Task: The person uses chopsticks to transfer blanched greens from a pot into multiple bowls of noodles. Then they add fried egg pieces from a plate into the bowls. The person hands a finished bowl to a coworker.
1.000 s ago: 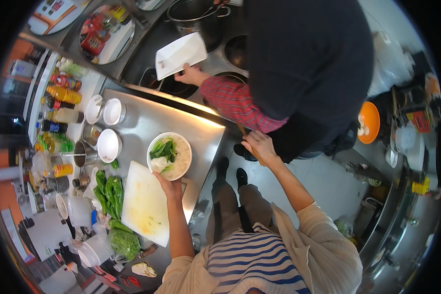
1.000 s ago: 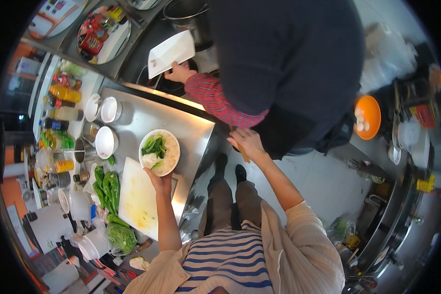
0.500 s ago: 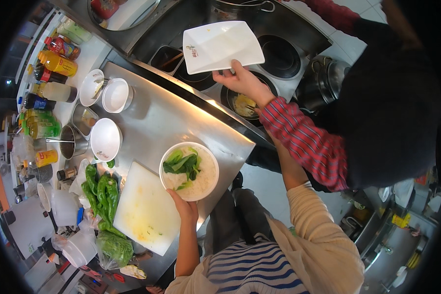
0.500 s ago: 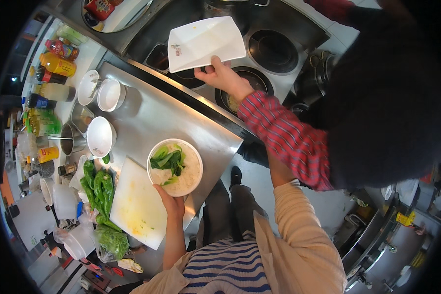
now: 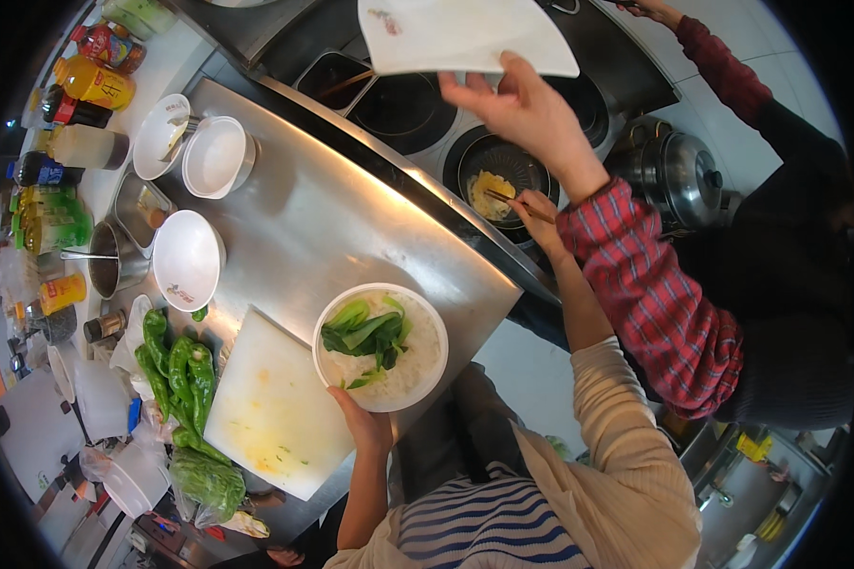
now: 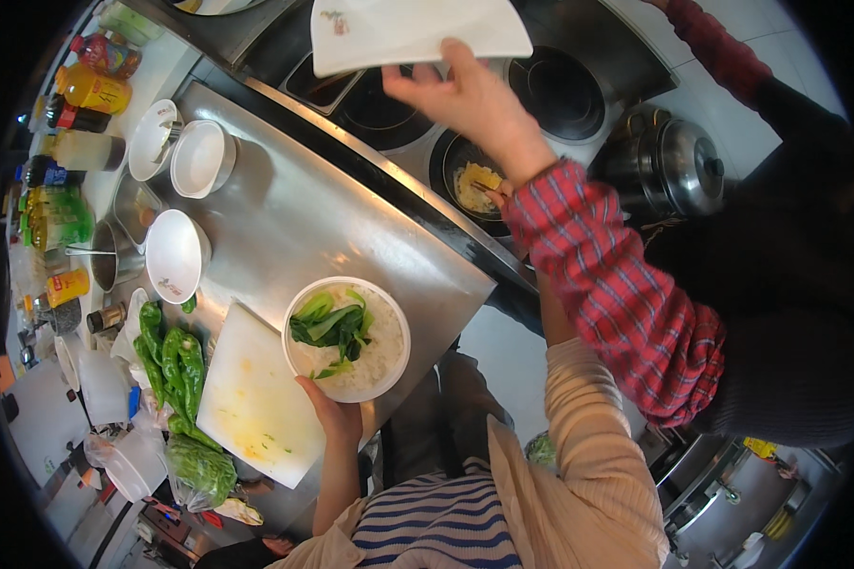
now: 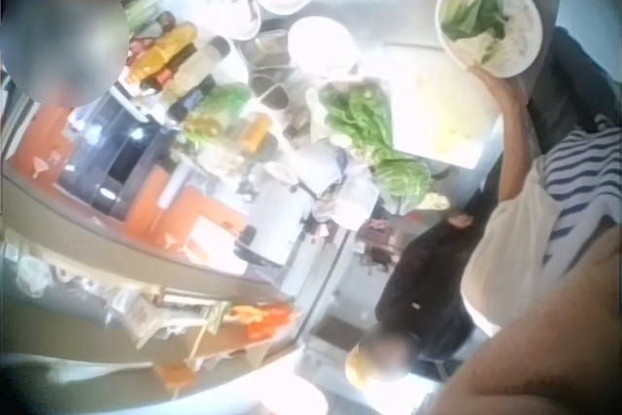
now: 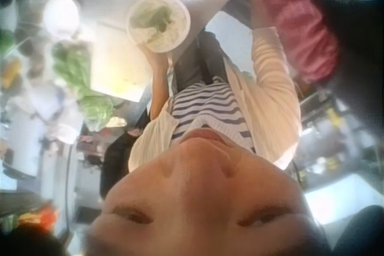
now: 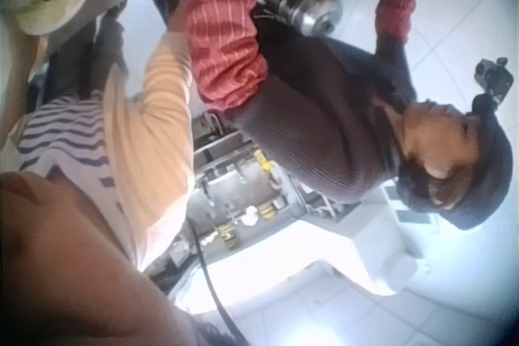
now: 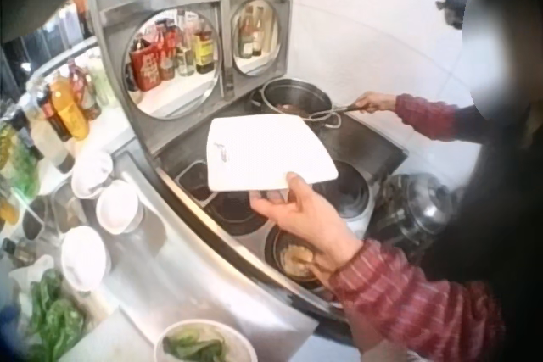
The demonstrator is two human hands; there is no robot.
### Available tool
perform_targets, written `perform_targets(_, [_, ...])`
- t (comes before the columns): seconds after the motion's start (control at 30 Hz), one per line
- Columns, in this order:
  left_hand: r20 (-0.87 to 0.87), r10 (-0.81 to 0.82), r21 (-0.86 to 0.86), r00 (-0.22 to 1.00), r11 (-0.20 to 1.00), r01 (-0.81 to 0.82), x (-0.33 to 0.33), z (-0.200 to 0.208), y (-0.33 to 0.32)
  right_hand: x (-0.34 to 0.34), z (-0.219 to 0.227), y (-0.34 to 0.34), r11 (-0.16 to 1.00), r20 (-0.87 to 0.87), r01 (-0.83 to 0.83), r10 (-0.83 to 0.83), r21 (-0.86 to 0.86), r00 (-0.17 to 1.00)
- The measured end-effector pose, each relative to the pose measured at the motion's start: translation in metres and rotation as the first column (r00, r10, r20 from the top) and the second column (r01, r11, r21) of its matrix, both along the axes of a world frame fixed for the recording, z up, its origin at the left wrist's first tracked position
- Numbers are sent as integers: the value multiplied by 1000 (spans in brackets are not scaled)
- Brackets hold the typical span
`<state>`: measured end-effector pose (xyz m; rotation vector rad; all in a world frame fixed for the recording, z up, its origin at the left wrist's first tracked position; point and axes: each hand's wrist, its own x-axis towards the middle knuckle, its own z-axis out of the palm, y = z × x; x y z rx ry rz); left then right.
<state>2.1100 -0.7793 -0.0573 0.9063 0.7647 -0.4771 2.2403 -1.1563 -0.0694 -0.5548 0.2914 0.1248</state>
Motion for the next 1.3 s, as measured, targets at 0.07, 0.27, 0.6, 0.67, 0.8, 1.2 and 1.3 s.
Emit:
perform_targets(0.07, [1,7,-9,1000,1000,-7,1,3,-2,-37,-61,-12,268,-248,-200,-160,-942,955])
perform_targets(0.27, [19,3,-23,1000,1000,-3,3,9,-5,-77,-151,-54,-250,-82,-165,-313,-954,946])
perform_targets(0.6, [40,-15,36,999,999,14,3,6,-6,-78,-157,-68,-237,-23,-106,-330,-966,944])
perform_targets(0.67, [46,-6,26,999,1000,5,2,6,-6,-78,-159,-73,-210,-15,-102,-378,-972,926])
perform_targets(0.8, [41,-8,22,999,1000,7,2,5,-6,-76,-153,-77,-190,11,-93,-482,-977,876])
perform_targets(1.2, [82,-16,18,997,1000,15,2,6,-8,-102,-147,-72,-148,-74,-213,-632,-966,771])
perform_targets(1.3, [79,-8,20,997,1000,7,2,5,-8,-99,-152,-74,-118,-112,-238,-632,-964,767])
